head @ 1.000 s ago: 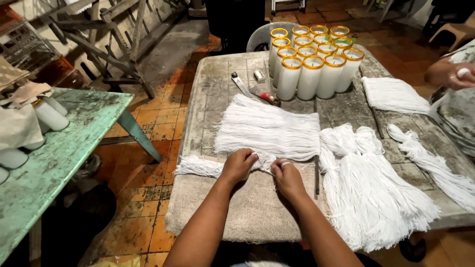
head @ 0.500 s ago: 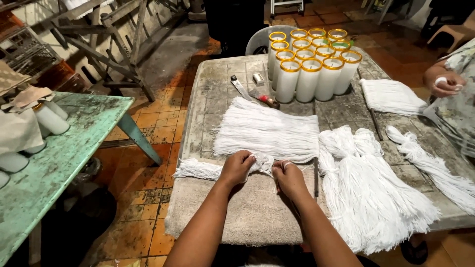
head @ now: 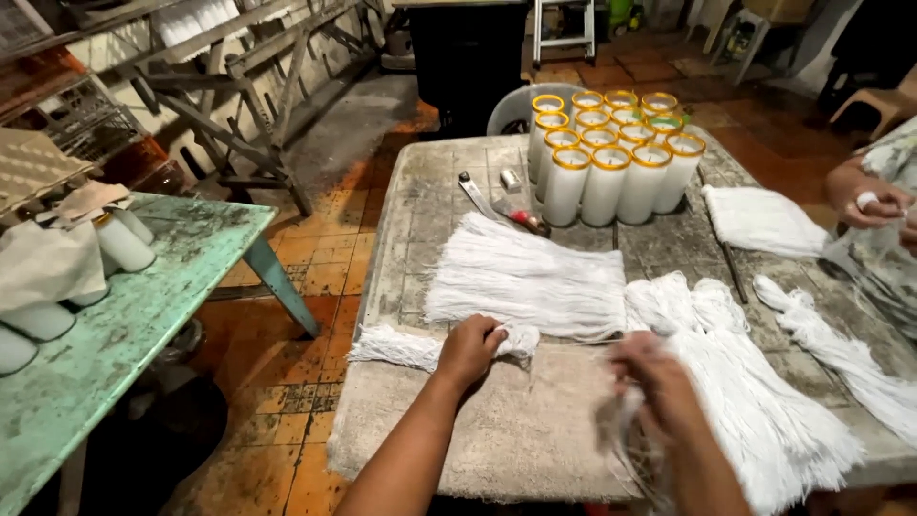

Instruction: The person is tying bundles of white thread with a single strand to secure them into organized units.

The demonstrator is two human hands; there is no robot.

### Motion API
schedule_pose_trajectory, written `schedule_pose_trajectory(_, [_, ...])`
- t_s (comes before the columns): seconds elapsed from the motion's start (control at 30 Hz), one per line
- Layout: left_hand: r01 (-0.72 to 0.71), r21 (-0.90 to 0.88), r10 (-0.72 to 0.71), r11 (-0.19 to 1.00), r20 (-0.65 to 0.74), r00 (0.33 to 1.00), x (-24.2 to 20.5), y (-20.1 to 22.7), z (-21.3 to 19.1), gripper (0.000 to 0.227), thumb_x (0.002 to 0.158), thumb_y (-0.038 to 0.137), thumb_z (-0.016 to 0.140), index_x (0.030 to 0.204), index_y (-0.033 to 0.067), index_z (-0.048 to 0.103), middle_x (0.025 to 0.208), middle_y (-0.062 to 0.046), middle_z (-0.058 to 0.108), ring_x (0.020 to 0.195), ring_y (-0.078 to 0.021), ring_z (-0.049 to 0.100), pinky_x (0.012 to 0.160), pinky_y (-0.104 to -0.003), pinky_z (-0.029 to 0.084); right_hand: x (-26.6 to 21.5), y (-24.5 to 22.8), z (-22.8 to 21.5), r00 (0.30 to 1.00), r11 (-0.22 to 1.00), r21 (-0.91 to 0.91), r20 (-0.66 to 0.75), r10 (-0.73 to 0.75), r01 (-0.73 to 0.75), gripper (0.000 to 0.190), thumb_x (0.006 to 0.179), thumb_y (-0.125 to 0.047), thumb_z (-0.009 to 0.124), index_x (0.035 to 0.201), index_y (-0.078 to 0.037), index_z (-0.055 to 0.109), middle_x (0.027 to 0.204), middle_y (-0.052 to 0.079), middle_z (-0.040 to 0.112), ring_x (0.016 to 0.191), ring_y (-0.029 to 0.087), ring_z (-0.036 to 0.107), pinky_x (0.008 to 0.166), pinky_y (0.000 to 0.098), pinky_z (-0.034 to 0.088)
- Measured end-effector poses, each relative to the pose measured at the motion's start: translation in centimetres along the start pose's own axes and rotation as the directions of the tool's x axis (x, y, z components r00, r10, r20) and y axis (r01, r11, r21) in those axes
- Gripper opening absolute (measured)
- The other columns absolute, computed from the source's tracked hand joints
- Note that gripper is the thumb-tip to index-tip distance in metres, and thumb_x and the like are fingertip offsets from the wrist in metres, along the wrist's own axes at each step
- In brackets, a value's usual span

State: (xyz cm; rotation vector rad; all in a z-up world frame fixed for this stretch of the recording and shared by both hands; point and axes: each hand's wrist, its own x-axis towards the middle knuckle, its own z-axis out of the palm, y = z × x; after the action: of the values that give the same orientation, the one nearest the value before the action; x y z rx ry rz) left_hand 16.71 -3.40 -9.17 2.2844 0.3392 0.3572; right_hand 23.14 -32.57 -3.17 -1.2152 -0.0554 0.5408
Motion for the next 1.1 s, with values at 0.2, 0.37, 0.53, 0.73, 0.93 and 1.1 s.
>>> schedule_pose_trajectory(0.2, [-0.013,0.005,0.013,1.000,-0.018,1.000,0.0,-0.5,0.2,0.022,0.095,0.029,0.066,0.091,0.0086,0.072,0.091,-0.009,0.069,0.088,-0.0292,0.064,0.076,-0.043,0.046,-1.9,-7.0,-11.8,0.829,0.869,-0.027,-0.287,-0.480,0.494,0.024,0.095,-0.004,0.064,0.112,-0.018,0.058,0.098,0.000,0.064,0.082,0.005,0.065,0.065,0.0111,0.048])
schedule_pose_trajectory(0.37, [-0.108,-0.372,0.085,0.922,-0.077,0.993,-0.3,-0.9,-0.6,0.060,0.082,-0.003,0.052,0.138,0.0148,0.063,0.115,-0.006,0.044,0.083,-0.0151,0.050,0.083,-0.026,0.047,-10.0,-11.6,-2.3,0.847,0.656,-0.743,-0.430,-0.312,-0.135,0.040,0.110,-0.041,0.064,0.117,-0.005,0.080,0.082,0.024,0.075,0.075,0.037,0.060,0.067,0.0520,0.042])
schedule_pose_trajectory(0.53, [-0.208,-0.581,0.283,0.787,0.040,0.958,-5.7,9.3,-1.3,0.040,0.095,0.023,0.055,0.133,0.0148,0.061,0.136,-0.009,0.053,0.113,-0.0230,0.056,0.088,-0.034,0.053,-8.3,-2.9,1.3,0.989,0.509,-0.860,-0.031,-0.144,0.047,0.024,0.094,-0.026,0.067,0.109,-0.016,0.083,0.087,0.007,0.085,0.064,0.020,0.074,0.062,0.0316,0.061])
schedule_pose_trajectory(0.73, [-0.024,-0.767,0.444,0.642,0.346,0.827,-9.1,10.1,1.6,0.037,0.101,0.028,0.063,0.132,0.0082,0.060,0.121,-0.007,0.068,0.109,-0.0158,0.064,0.099,-0.029,0.053,-8.8,-0.1,0.9,0.872,0.406,-0.839,0.152,-0.466,0.363,0.012,0.090,-0.024,0.072,0.096,-0.017,0.079,0.072,0.004,0.074,0.064,0.016,0.067,0.061,0.0302,0.050])
schedule_pose_trajectory(0.93, [0.425,-0.435,-0.256,0.794,0.396,0.882,-12.2,16.9,-10.9,0.034,0.104,0.030,0.044,0.118,0.0075,0.065,0.128,-0.010,0.067,0.116,-0.0262,0.063,0.099,-0.036,0.053,-8.0,-0.6,-3.8,0.898,0.546,-0.834,-0.181,-0.400,0.076,0.015,0.099,-0.025,0.069,0.101,-0.012,0.079,0.066,0.004,0.066,0.061,0.015,0.054,0.062,0.0308,0.044])
schedule_pose_trajectory(1.1, [0.575,0.136,-0.586,0.807,0.304,0.751,-12.4,10.7,-13.9,0.025,0.107,0.029,0.046,0.114,0.0170,0.067,0.109,-0.003,0.071,0.096,-0.0167,0.065,0.089,-0.033,0.052,-7.8,-0.2,-3.1,0.882,0.753,-0.631,-0.445,-0.154,-0.186,0.017,0.104,-0.020,0.068,0.105,-0.004,0.074,0.087,0.012,0.069,0.077,0.021,0.055,0.066,0.0390,0.046])
